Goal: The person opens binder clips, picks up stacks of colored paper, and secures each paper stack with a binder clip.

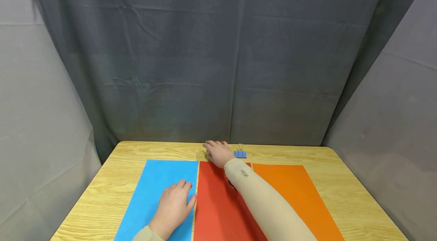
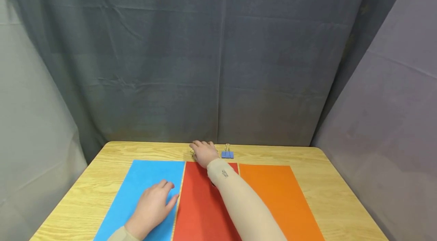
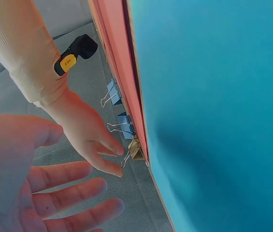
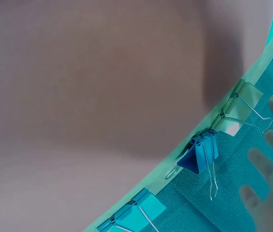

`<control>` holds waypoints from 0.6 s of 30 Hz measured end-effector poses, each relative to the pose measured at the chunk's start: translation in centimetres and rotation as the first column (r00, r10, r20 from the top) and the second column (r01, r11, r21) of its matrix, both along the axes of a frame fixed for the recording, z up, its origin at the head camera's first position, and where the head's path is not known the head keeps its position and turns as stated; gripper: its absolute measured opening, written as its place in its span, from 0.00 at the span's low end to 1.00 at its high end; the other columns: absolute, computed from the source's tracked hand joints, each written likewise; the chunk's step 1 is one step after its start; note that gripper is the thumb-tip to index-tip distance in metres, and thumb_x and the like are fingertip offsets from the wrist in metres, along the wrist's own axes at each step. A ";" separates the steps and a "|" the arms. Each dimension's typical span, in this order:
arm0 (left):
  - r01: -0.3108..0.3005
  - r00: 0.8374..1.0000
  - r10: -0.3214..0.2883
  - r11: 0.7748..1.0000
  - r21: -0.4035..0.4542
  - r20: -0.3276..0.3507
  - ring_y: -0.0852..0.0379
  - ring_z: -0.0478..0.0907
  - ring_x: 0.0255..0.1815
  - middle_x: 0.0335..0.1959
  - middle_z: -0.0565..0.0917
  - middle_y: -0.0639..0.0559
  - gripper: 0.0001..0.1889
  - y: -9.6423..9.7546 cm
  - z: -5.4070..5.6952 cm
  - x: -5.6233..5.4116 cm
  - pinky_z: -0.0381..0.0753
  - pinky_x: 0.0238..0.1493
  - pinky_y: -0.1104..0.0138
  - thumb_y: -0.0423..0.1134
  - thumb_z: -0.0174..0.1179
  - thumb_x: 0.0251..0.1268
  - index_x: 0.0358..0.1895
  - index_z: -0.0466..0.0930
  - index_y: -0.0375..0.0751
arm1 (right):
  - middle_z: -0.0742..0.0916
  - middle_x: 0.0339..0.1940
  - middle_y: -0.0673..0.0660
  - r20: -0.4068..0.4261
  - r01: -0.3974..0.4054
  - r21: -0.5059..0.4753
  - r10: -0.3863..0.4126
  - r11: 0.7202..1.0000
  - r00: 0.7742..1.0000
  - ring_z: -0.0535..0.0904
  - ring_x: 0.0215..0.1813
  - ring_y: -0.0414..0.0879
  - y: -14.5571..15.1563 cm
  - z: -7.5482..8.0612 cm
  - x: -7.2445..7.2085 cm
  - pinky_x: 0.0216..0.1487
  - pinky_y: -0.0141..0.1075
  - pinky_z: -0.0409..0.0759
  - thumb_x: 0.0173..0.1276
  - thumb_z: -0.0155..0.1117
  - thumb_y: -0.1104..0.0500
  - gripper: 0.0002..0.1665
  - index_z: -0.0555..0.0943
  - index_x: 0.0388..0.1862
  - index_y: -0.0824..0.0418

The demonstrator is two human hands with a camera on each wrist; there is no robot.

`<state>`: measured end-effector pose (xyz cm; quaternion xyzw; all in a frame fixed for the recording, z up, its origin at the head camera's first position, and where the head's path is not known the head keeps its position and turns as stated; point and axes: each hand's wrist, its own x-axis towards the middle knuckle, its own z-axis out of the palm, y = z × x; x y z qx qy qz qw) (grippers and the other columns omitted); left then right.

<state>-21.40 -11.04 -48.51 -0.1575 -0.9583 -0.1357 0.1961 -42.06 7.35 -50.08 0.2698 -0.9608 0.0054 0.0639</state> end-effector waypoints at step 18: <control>0.002 0.999 -0.002 1.000 0.004 -0.037 0.52 0.80 0.28 0.34 0.82 0.51 0.14 0.0 -0.5 0.0 0.80 0.30 0.57 0.46 0.73 0.62 0.41 0.85 0.41 | 0.78 0.71 0.51 -0.008 0.011 0.004 -0.011 1.000 1.000 0.75 0.72 0.50 0.0 0.3 0.0 0.73 0.51 0.71 0.79 0.61 0.53 0.27 0.73 0.74 0.49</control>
